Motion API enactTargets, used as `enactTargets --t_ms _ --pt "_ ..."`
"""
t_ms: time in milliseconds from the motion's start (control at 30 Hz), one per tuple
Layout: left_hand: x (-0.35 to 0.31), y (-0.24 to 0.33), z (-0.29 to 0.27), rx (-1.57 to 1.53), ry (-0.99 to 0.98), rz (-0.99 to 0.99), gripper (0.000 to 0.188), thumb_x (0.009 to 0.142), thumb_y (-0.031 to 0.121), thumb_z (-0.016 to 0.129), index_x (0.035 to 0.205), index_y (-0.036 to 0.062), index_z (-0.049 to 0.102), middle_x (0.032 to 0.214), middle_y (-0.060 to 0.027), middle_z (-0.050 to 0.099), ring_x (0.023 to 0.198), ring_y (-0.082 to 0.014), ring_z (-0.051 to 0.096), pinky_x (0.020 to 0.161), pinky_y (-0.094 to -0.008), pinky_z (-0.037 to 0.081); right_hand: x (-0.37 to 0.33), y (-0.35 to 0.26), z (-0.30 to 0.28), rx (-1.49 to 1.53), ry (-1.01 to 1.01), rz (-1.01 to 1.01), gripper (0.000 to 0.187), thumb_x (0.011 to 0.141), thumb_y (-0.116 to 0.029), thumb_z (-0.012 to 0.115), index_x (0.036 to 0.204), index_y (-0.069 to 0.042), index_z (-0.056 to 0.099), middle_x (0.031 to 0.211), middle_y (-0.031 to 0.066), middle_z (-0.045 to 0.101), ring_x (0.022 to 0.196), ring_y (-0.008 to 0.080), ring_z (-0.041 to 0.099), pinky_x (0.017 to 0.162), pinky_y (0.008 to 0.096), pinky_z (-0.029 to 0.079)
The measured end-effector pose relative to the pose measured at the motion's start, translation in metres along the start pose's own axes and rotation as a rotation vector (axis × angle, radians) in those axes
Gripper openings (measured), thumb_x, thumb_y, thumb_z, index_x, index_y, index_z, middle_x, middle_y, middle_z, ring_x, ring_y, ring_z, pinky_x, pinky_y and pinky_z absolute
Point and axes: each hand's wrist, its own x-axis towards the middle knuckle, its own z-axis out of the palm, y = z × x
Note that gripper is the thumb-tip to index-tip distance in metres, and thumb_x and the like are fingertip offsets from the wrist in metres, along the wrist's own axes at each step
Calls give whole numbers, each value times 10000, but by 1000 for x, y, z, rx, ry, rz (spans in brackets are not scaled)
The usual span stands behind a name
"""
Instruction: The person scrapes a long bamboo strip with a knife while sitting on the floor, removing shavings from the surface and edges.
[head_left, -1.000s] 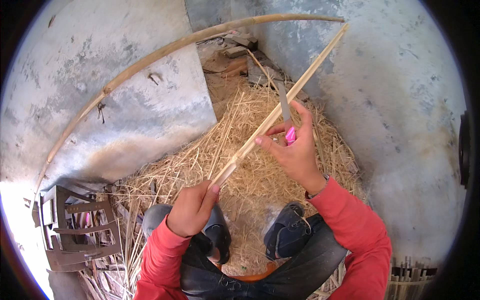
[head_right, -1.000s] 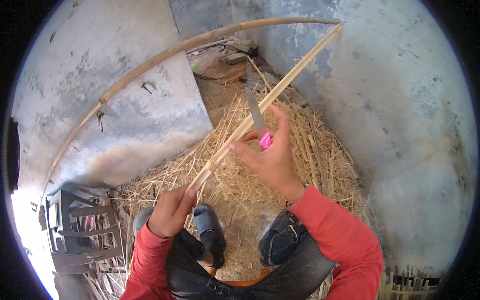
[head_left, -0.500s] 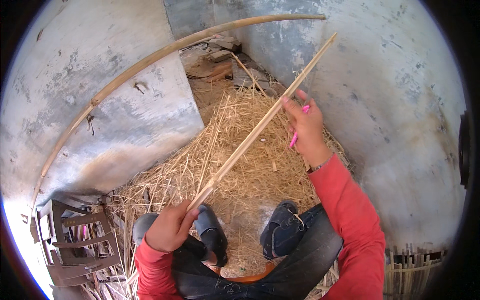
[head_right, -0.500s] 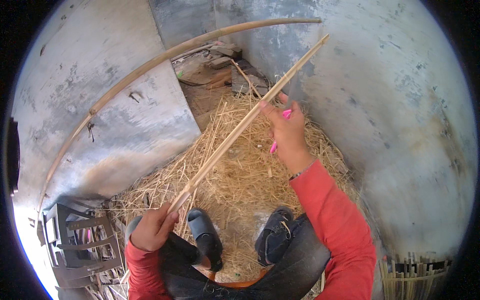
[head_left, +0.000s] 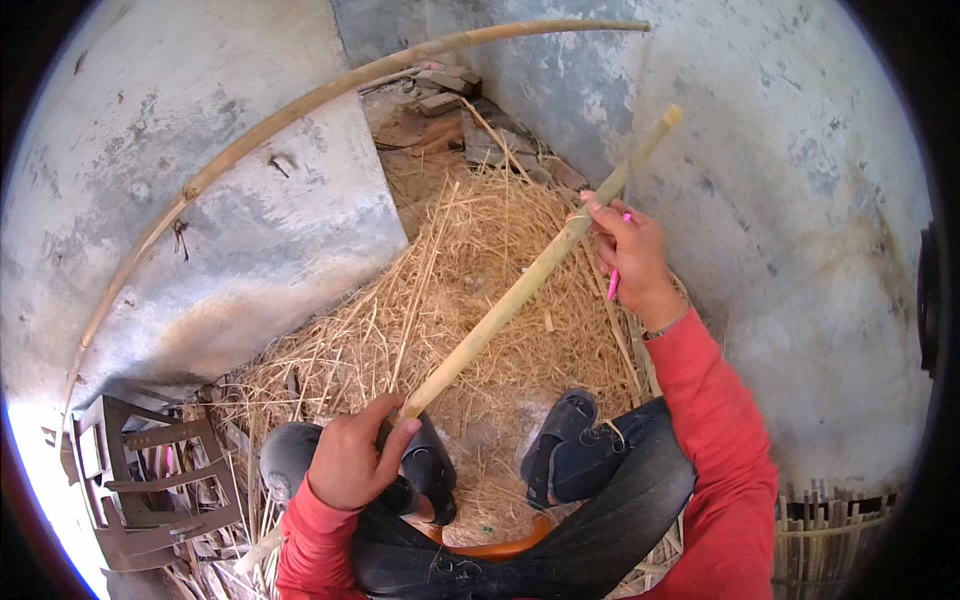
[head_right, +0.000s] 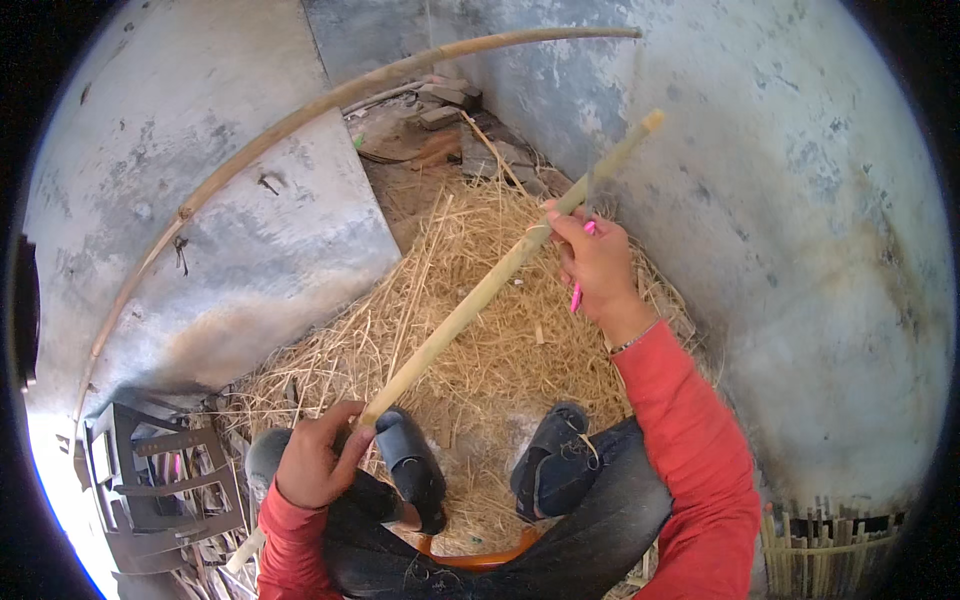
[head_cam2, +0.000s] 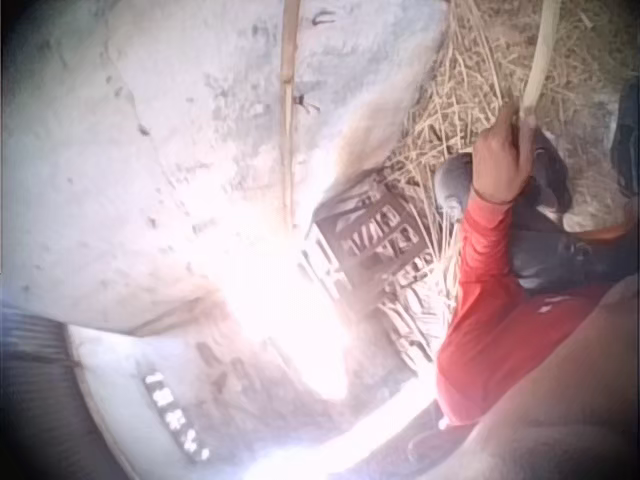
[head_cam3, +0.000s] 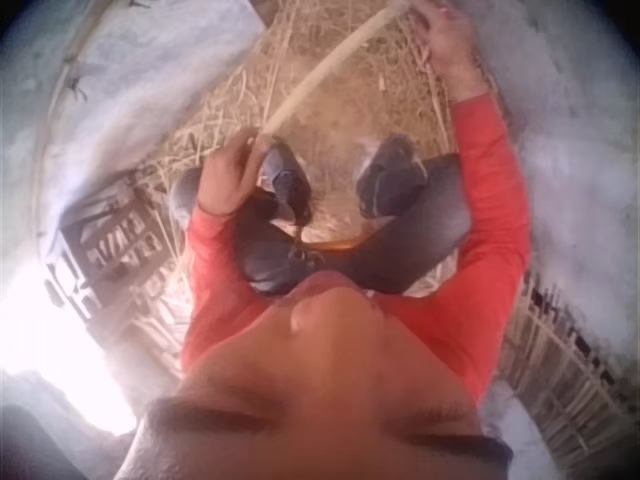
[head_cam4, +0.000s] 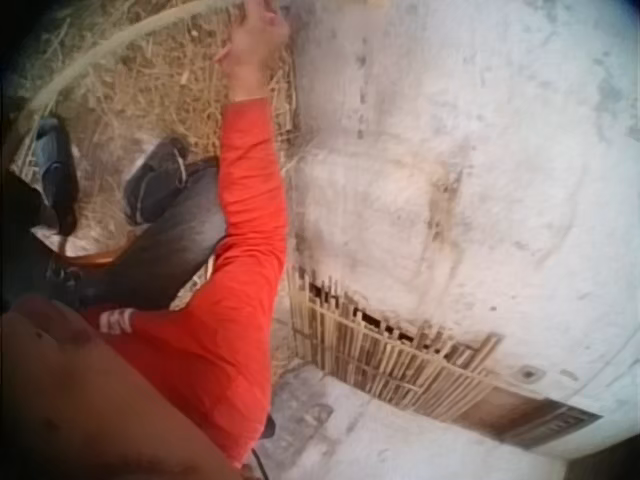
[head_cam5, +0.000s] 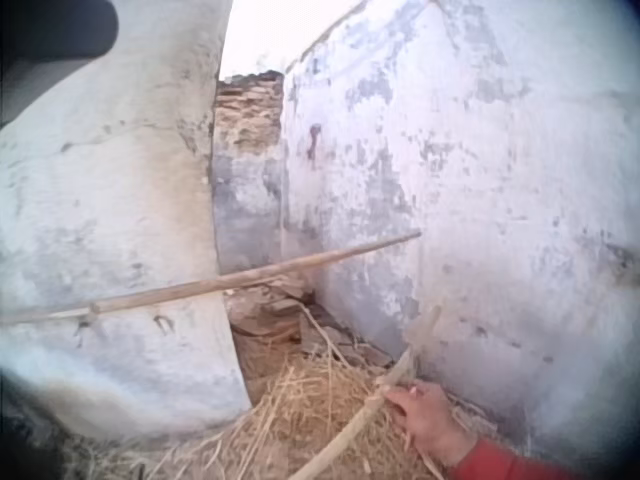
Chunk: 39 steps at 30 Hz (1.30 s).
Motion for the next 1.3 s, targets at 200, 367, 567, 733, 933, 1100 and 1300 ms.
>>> enactTargets --t_ms 200,367,567,733,933,1100,1300 --pt "10 5 8 32 147 13 273 982 191 748 1141 -26 702 616 -127 607 514 -210 586 525 -351 440 -2 -2 11 -209 -127 -88 206 983 -225 783 985 -25 734 817 61 746 459 28 419 422 230 367" --pt "10 4 7 78 203 -3 289 981 249 762 1114 -4 722 613 -161 634 529 -328 650 522 -393 482 -4 -6 9 -565 -49 -291 221 977 -221 786 968 -5 745 768 57 750 537 72 559 511 271 449" --pt "5 -10 8 -101 77 -56 275 1020 238 724 1118 -19 710 625 -117 625 521 -192 588 524 -343 443 -8 -5 -1 -771 -122 -505 207 986 -186 759 953 17 745 759 77 754 601 124 670 579 322 508" --pt "5 -7 -6 -333 -81 -207 273 1078 237 652 1112 -31 689 689 -42 628 608 -75 519 548 -283 402 -1 2 -9 -290 -255 -124 197 1017 -201 732 975 -8 726 774 58 727 552 87 581 514 280 446" --pt "2 -2 -13 -408 -124 -238 240 1097 223 596 1068 2 686 676 54 516 606 -42 442 555 -238 340 16 23 -8 -182 -181 -26 221 1027 -216 722 1061 2 727 811 69 727 525 76 513 465 271 409" --pt "-9 -10 -26 -564 -108 -196 267 1103 244 597 1098 -12 674 652 56 505 585 -30 426 530 -247 313 34 32 -16 -330 169 24 228 1000 -167 735 1137 11 703 804 50 698 510 72 489 462 276 438" --pt "-15 0 -43 -596 -68 -168 281 1100 258 602 1114 -13 674 683 53 531 614 -39 452 566 -237 351 37 27 -29 -312 301 -126 330 983 -272 727 1203 -25 731 918 49 718 648 104 613 518 251 464"
